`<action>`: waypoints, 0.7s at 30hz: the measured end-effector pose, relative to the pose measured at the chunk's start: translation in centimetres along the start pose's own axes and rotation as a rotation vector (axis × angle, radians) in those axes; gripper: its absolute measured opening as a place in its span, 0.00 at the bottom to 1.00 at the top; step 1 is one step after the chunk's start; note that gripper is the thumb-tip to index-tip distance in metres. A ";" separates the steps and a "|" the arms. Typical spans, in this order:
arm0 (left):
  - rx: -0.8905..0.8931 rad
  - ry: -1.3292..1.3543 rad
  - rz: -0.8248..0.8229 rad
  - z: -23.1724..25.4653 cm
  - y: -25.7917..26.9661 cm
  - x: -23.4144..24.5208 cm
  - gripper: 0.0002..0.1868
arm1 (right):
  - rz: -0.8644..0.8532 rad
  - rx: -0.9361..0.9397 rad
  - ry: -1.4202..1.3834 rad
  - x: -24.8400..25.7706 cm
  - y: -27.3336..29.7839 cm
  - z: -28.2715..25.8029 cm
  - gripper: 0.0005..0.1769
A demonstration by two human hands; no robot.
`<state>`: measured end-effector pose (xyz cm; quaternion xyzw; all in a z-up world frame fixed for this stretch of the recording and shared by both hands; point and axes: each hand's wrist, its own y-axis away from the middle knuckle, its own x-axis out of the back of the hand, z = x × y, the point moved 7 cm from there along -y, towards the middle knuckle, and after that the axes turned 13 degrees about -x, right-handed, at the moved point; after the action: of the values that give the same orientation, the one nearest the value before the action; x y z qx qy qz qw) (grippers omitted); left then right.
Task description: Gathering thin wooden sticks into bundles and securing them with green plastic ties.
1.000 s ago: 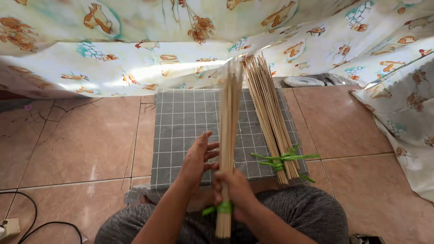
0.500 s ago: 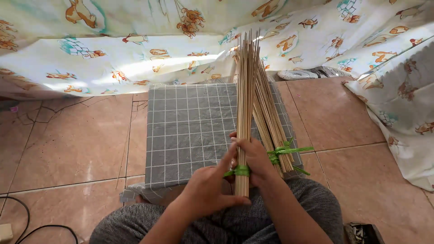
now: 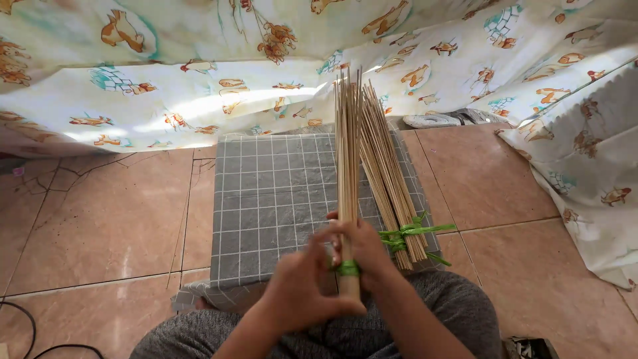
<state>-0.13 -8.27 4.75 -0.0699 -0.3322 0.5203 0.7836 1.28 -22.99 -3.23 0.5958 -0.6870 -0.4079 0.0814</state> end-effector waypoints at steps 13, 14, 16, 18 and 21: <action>0.688 0.760 0.238 -7.8 0.2 -1.7 0.15 | 0.026 0.431 0.796 -5.1 3.4 2.9 0.48; 0.678 0.776 0.244 -7.8 0.3 -1.9 0.13 | 0.007 0.455 0.850 -5.2 3.6 2.5 0.53; 0.667 0.787 0.262 -8.3 0.6 -2.1 0.11 | -0.025 0.481 0.906 -5.6 4.0 1.6 0.57; 0.599 0.741 0.294 -8.9 0.8 -2.0 0.08 | -0.076 0.350 0.978 -5.9 4.0 1.5 0.51; 0.706 0.374 0.229 -8.3 0.8 0.4 0.07 | -0.128 0.299 1.144 -6.1 5.0 -0.1 0.50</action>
<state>4.29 -5.61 -1.79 0.0732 0.0246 0.6642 0.7435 -0.74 -17.87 2.40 0.7661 -0.5468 0.0750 0.3294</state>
